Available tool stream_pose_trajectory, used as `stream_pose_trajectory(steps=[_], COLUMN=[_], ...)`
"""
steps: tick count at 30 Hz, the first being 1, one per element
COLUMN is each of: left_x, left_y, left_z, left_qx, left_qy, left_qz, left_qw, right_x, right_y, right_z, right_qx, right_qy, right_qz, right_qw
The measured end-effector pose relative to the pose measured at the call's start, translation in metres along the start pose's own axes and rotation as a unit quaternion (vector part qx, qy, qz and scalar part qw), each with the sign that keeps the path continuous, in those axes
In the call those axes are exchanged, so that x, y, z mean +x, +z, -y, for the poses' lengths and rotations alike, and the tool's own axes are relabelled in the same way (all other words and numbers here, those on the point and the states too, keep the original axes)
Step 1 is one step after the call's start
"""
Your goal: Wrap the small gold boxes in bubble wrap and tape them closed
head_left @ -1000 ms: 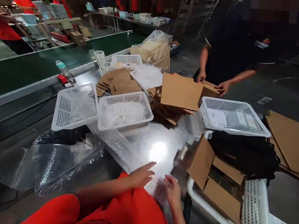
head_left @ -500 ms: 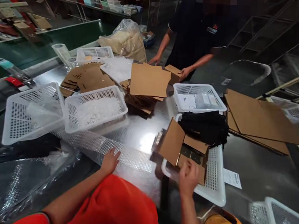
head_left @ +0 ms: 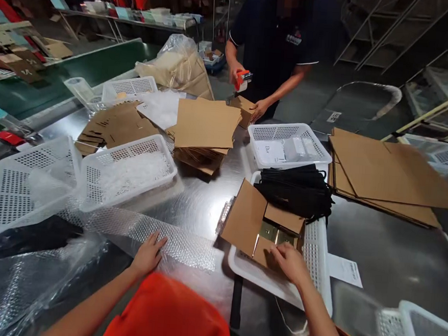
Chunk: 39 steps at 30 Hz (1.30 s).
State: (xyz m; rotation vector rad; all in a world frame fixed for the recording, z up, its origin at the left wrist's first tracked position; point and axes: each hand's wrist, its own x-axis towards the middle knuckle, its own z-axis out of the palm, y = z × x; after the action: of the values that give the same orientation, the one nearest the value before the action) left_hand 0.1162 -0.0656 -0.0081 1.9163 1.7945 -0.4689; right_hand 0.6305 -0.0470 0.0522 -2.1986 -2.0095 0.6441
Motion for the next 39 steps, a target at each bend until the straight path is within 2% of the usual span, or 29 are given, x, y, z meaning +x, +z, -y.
stream_pose_trajectory(steps=[2,4,9,13,14,16,18,21,25,27,30,33,39], left_x=[0.000,0.000,0.000,-0.002,-0.002,-0.002,-0.002,-0.002,-0.002,-0.003,-0.005,-0.008,-0.008], left_y=[0.000,0.000,-0.002,-0.002,-0.002,-0.001,-0.001,0.001,0.001,0.000,-0.002,-0.004,-0.007], left_z=[0.000,0.000,0.003,0.001,0.001,-0.001,-0.001,-0.001,-0.002,-0.003,-0.004,-0.004,-0.003], left_qx=[0.011,0.019,0.014,0.008,0.012,0.022,0.030,0.033,0.034,0.031,0.024,0.017,0.023], left_qy=[0.001,0.005,0.020,0.022,0.018,0.010,0.007,0.015,0.008,0.007,0.009,0.019,0.021], left_qz=[0.001,-0.001,0.000,-0.006,-0.004,0.000,0.000,0.001,0.007,0.007,0.009,0.005,0.014], left_qw=[1.000,1.000,1.000,1.000,1.000,1.000,1.000,0.999,0.999,0.999,1.000,1.000,0.999], right_x=[-0.007,-0.010,-0.029,-0.052,-0.053,-0.049,-0.036,-0.014,0.004,0.005,0.002,0.000,0.000], right_y=[0.003,0.003,-0.008,-0.012,-0.012,-0.010,-0.009,-0.008,-0.007,-0.004,-0.001,-0.003,-0.014], right_z=[-0.003,-0.003,0.008,0.028,0.035,0.048,0.059,0.065,0.057,0.049,0.035,0.024,0.017], right_qx=[0.004,0.001,0.005,-0.039,-0.065,-0.106,-0.136,-0.179,-0.181,-0.183,-0.183,-0.184,-0.233], right_qy=[-0.014,0.004,0.016,0.081,0.106,0.141,0.124,0.034,-0.008,-0.031,-0.015,0.011,-0.013], right_qz=[-0.069,-0.080,0.003,0.121,0.135,0.124,0.099,0.104,0.183,0.178,0.157,0.175,0.208], right_qw=[0.998,0.997,1.000,0.989,0.983,0.976,0.978,0.978,0.966,0.966,0.970,0.967,0.950])
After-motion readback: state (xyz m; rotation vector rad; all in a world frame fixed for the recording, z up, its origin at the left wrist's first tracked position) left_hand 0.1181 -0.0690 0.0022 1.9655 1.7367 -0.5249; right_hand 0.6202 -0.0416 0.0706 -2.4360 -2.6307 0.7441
